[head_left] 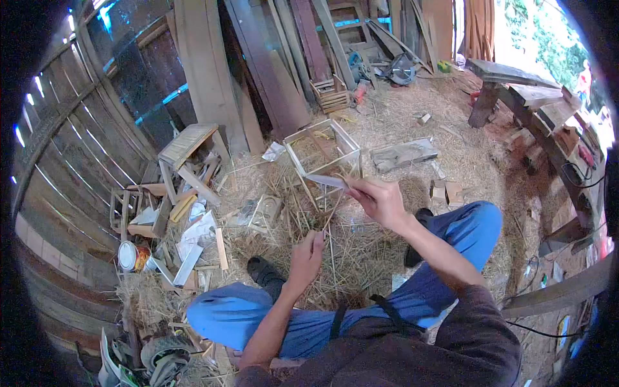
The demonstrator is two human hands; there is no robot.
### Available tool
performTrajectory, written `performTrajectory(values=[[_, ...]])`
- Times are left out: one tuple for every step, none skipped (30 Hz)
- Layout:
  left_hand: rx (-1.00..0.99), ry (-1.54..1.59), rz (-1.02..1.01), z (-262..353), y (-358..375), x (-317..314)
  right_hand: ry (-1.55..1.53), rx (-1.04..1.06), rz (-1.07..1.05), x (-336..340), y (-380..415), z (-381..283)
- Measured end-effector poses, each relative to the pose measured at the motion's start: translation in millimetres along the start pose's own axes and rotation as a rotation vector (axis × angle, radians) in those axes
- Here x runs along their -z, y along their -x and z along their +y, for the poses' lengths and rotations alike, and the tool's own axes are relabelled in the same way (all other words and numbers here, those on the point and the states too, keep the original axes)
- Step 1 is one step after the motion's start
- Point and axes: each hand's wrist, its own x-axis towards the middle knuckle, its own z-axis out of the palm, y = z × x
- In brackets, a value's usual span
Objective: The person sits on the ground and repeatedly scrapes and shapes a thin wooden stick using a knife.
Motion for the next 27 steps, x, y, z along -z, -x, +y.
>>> performTrajectory(values=[[0.051, 0.039, -0.030, -1.3, -0.8, -1.3, -0.087, -0.026, 0.004, -2.0, 1.9, -2.0], [0.100, 0.077, -0.059, -1.2, -3.1, -2.0, -0.199, -0.099, -0.032, -6.3, 5.4, -6.9], [0.148, 0.116, -0.087, -1.4, -5.1, -3.0, -0.309, -0.172, -0.070, -11.6, 9.7, -13.4], [0.117, 0.102, -0.078, -2.9, -5.7, -5.2, -0.419, -0.247, -0.108, -14.6, 12.2, -17.2], [0.085, 0.087, -0.070, -6.1, -6.8, -7.9, -0.516, -0.367, -0.173, -15.5, 12.2, -17.9], [0.053, 0.072, -0.062, -9.8, -8.8, -9.9, -0.611, -0.487, -0.238, -15.8, 11.2, -18.2], [0.066, 0.083, -0.045, -17.1, -11.3, -11.4, -0.703, -0.608, -0.304, -15.0, 9.8, -17.9], [0.079, 0.094, -0.030, -21.9, -15.1, -10.8, -0.893, -0.669, -0.305, -8.0, 4.0, -17.9], [0.093, 0.103, -0.016, -25.9, -16.9, -9.5, -0.941, -0.716, -0.310, -3.6, 0.8, -17.8], [0.120, 0.101, 0.016, -29.7, -18.2, -7.4, -0.991, -0.765, -0.314, -0.5, -0.8, -18.2], [0.146, 0.098, 0.049, -25.8, -22.7, -3.1, -1.042, -0.813, -0.318, 2.0, -1.1, -17.3], [0.172, 0.096, 0.084, -23.6, -25.9, -0.1, -1.048, -0.773, -0.363, 2.2, 3.6, -6.0], [0.162, 0.151, 0.067, -28.4, -25.9, -0.4, -0.939, -0.703, -0.326, -1.6, 5.3, -3.8], [0.154, 0.203, 0.048, -32.9, -25.1, -1.1, -0.831, -0.634, -0.289, -5.4, 6.6, -5.9], [0.144, 0.254, 0.027, -36.5, -23.5, -1.1, -0.725, -0.566, -0.248, -7.6, 8.1, -8.4], [0.207, 0.297, -0.008, -39.1, -20.5, -1.4, -0.600, -0.511, -0.255, -6.7, 9.5, -10.5], [0.270, 0.341, -0.044, -32.2, -18.0, -0.5, -0.475, -0.456, -0.261, -3.5, 9.6, -14.9], [0.334, 0.386, -0.079, -28.2, -16.3, -1.2, -0.348, -0.401, -0.267, -1.4, 10.2, -17.7], [0.352, 0.450, -0.076, -30.0, -15.3, -3.6, -0.313, -0.351, -0.297, -0.9, 11.5, -18.7], [0.371, 0.514, -0.072, -31.6, -14.1, -5.7, -0.278, -0.300, -0.328, -1.0, 13.9, -20.2], [0.392, 0.579, -0.067, -32.5, -13.3, -7.7, -0.243, -0.249, -0.360, -1.9, 16.6, -22.1], [0.392, 0.567, -0.072, -32.7, -12.5, -9.8, -0.243, -0.218, -0.383, -5.8, 20.4, -24.7], [0.392, 0.555, -0.077, -25.4, -11.9, -10.3, -0.244, -0.187, -0.406, -12.1, 25.0, -27.5], [0.394, 0.542, -0.081, -18.0, -10.2, -10.4, -0.246, -0.157, -0.429, -16.8, 27.1, -30.9], [0.334, 0.504, -0.077, -9.7, -7.4, -11.0, -0.245, -0.143, -0.435, -19.1, 27.6, -33.9], [0.273, 0.467, -0.072, -1.0, -4.8, -12.4, -0.242, -0.128, -0.440, -19.7, 27.0, -37.1], [0.212, 0.429, -0.070, 2.9, -3.1, -12.7, -0.239, -0.115, -0.445, -20.0, 26.9, -39.1]])
